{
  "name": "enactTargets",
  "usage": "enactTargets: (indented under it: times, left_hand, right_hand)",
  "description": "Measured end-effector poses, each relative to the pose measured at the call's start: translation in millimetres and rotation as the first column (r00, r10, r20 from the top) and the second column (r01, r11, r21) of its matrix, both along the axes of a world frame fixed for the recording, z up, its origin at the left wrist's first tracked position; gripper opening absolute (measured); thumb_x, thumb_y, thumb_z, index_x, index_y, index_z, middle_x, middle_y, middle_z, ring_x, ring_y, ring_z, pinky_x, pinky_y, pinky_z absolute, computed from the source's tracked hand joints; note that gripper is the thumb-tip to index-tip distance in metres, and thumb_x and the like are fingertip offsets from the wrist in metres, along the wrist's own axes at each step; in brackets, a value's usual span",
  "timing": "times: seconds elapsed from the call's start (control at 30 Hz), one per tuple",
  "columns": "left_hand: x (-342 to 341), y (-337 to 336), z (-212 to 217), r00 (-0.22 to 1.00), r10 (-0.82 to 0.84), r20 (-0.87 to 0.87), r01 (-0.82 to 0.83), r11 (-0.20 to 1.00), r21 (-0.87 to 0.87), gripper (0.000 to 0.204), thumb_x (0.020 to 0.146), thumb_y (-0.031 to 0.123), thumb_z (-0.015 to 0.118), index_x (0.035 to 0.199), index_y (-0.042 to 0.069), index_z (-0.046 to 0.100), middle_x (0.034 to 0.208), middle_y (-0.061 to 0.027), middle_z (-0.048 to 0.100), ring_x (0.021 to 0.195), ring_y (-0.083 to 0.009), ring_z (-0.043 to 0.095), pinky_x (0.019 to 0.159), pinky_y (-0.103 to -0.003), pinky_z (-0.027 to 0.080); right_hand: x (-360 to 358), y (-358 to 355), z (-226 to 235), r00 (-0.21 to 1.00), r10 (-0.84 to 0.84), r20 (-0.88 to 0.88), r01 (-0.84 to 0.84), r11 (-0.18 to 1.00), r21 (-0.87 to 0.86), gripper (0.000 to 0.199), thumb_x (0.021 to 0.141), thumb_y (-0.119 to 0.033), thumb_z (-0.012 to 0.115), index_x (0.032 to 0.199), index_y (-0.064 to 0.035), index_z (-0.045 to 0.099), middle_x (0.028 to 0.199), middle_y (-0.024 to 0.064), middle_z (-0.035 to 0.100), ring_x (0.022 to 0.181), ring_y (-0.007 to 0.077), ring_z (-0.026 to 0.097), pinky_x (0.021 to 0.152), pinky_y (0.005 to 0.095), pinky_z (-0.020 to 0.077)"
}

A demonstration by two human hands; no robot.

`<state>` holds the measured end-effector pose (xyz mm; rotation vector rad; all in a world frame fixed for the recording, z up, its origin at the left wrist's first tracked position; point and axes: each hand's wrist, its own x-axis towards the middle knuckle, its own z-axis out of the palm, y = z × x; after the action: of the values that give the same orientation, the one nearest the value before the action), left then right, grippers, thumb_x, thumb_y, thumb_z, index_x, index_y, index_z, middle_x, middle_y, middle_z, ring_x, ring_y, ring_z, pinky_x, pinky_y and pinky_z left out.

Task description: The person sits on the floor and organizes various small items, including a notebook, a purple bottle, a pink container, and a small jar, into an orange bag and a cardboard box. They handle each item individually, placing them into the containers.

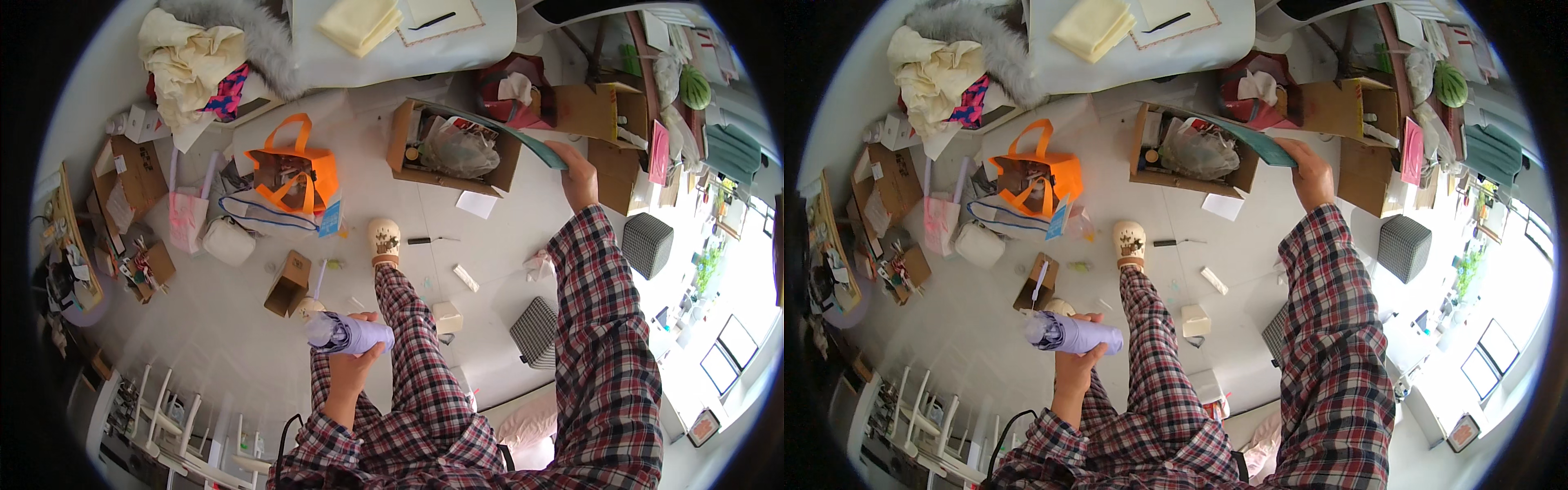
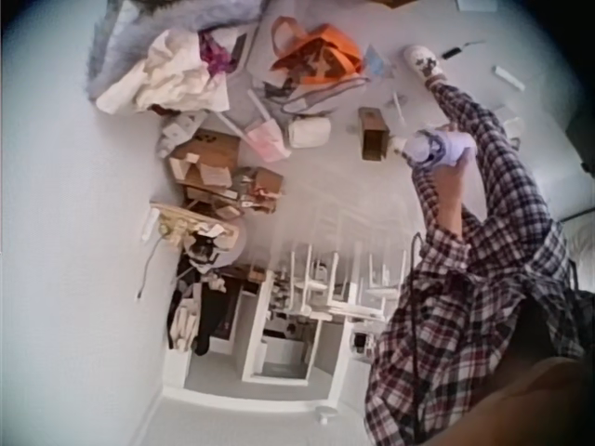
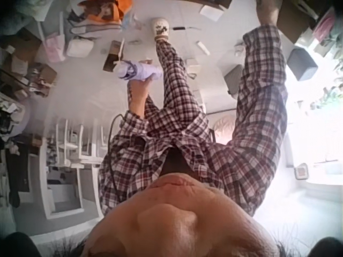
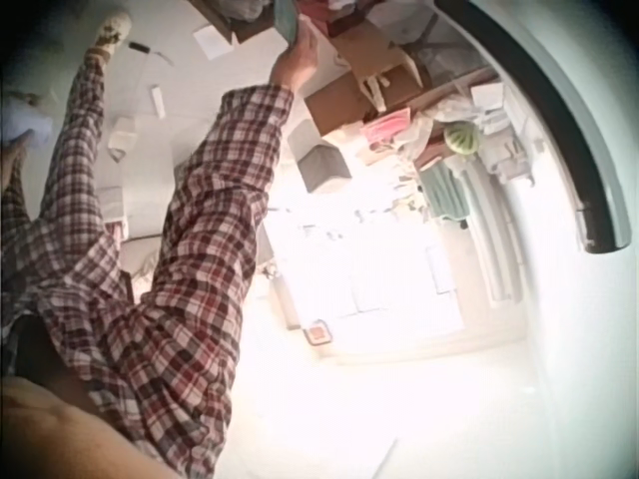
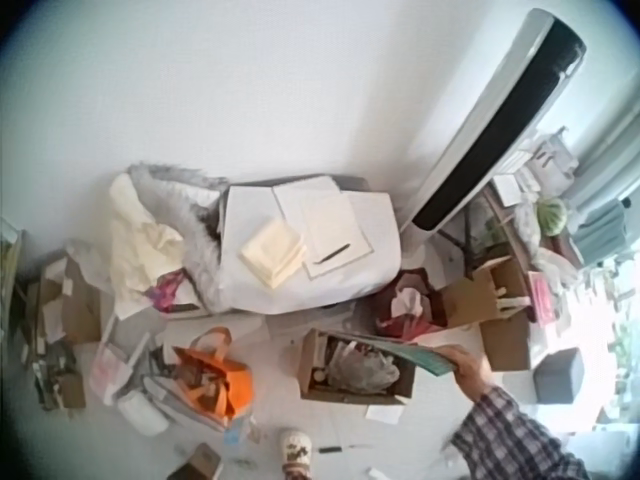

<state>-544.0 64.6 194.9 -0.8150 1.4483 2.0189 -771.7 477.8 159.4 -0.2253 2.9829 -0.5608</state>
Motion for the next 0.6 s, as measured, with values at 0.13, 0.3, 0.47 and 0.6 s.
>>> enactTargets:
  times: [0.13,0.3,0.47,0.6]
  left_hand:
    - [-3,2,0,1.0,-0.017,-0.011,0.017,1.0,0.001,0.047,0.073,0.0,0.07,0.113,0.007,0.048,0.117,-0.0122,0.052,0.111,-0.023,0.05,0.094,-0.038,0.042]
    - [-6,0,-2,0.999,-0.029,-0.021,0.029,1.0,0.0,0.049,0.072,0.001,0.071,0.114,0.006,0.047,0.116,-0.013,0.052,0.11,-0.0224,0.05,0.093,-0.037,0.043]
    - [-4,-2,-5,1.0,-0.023,-0.004,0.023,1.0,0.016,0.05,0.072,0.001,0.072,0.115,0.006,0.047,0.116,-0.0127,0.053,0.111,-0.0223,0.05,0.093,-0.036,0.043]
    - [2,-6,-9,1.0,-0.017,0.01,0.016,1.0,0.009,0.05,0.071,0.0,0.072,0.115,0.006,0.047,0.117,-0.0127,0.053,0.112,-0.0224,0.05,0.093,-0.037,0.043]
  right_hand:
    - [-1,0,6,1.0,0.02,-0.017,-0.02,0.999,0.027,0.049,0.071,0.015,0.053,0.111,-0.0128,0.059,0.109,0.0082,0.061,0.095,0.0305,0.06,0.08,0.0345,0.0513]
    - [-6,-8,18,0.999,0.034,-0.035,-0.035,0.998,-0.043,0.048,0.07,0.016,0.051,0.109,-0.0103,0.06,0.107,0.0108,0.061,0.098,0.0301,0.06,0.082,0.034,0.0505]
    - [-4,-10,10,0.998,0.045,-0.036,-0.045,0.999,0.001,0.044,0.073,0.015,0.048,0.11,-0.0073,0.06,0.106,0.012,0.062,0.1,0.0284,0.06,0.086,0.0314,0.0477]
    - [-5,-9,-12,0.997,0.083,0.005,-0.083,0.996,0.016,0.045,0.074,0.012,0.05,0.11,-0.0122,0.059,0.108,0.0104,0.061,0.096,0.0316,0.059,0.081,0.0366,0.0492]
